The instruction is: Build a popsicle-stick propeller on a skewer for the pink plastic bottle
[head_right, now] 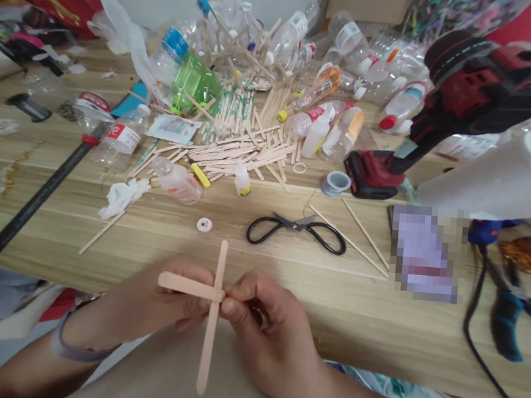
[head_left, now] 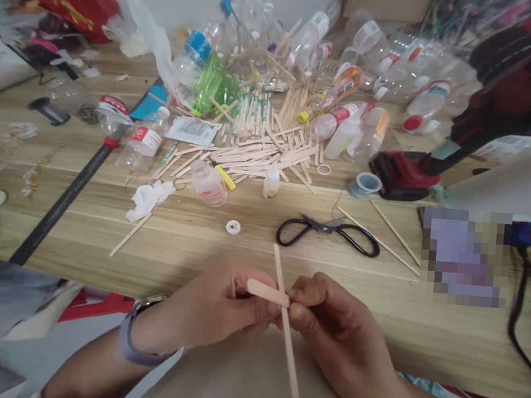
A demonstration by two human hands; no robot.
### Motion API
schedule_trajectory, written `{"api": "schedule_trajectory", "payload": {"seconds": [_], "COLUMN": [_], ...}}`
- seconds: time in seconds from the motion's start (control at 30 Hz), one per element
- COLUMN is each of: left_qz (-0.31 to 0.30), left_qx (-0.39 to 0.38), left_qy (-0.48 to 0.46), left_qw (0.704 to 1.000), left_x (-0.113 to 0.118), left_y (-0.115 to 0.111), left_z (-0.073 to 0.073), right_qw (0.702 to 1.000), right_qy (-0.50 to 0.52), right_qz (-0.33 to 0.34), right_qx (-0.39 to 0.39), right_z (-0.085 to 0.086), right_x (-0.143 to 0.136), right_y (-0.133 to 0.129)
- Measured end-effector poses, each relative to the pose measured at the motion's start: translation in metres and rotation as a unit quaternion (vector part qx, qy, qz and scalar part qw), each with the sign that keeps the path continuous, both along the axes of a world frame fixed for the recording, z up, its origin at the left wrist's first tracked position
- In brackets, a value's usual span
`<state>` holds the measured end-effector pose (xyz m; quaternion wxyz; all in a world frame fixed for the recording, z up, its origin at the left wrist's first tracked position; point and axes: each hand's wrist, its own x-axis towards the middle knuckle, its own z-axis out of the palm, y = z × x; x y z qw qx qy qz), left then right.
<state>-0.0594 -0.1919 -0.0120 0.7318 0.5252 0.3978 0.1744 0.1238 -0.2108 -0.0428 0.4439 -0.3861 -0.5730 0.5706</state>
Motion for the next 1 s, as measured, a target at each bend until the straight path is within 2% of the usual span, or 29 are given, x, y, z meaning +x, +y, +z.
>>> {"api": "schedule_trajectory", "payload": {"seconds": [0.27, 0.37, 0.47, 0.57, 0.73, 0.87, 1.0], "left_qz": [-0.006, 0.015, 0.038, 0.032, 0.033, 0.035, 0.033], "left_qx": [0.003, 0.006, -0.013, -0.046, -0.072, -0.063, -0.048], "left_qy": [0.02, -0.002, -0.056, -0.1, -0.118, -0.103, -0.083], "left_qw": [1.0, 1.0, 0.998, 0.993, 0.99, 0.992, 0.995], "left_x": [0.002, 0.005, 0.009, 0.013, 0.017, 0.019, 0.021], "left_y": [-0.001, 0.001, 0.005, 0.008, 0.007, 0.007, 0.008], "left_z": [0.003, 0.003, -0.001, -0.011, -0.023, -0.021, -0.013], "right_qw": [1.0, 0.992, 0.971, 0.967, 0.978, 0.982, 0.981], "right_qy": [0.002, 0.067, 0.15, 0.179, 0.136, 0.121, 0.131], "right_qz": [-0.001, 0.043, 0.084, 0.049, 0.022, 0.02, 0.034], "right_qx": [-0.027, -0.101, -0.168, -0.172, -0.158, -0.143, -0.142], "right_z": [-0.001, 0.001, -0.003, -0.013, -0.024, -0.021, -0.017], "right_x": [0.002, 0.004, 0.008, 0.011, 0.015, 0.015, 0.014], "right_y": [-0.002, 0.006, 0.019, 0.029, 0.034, 0.032, 0.031]}}
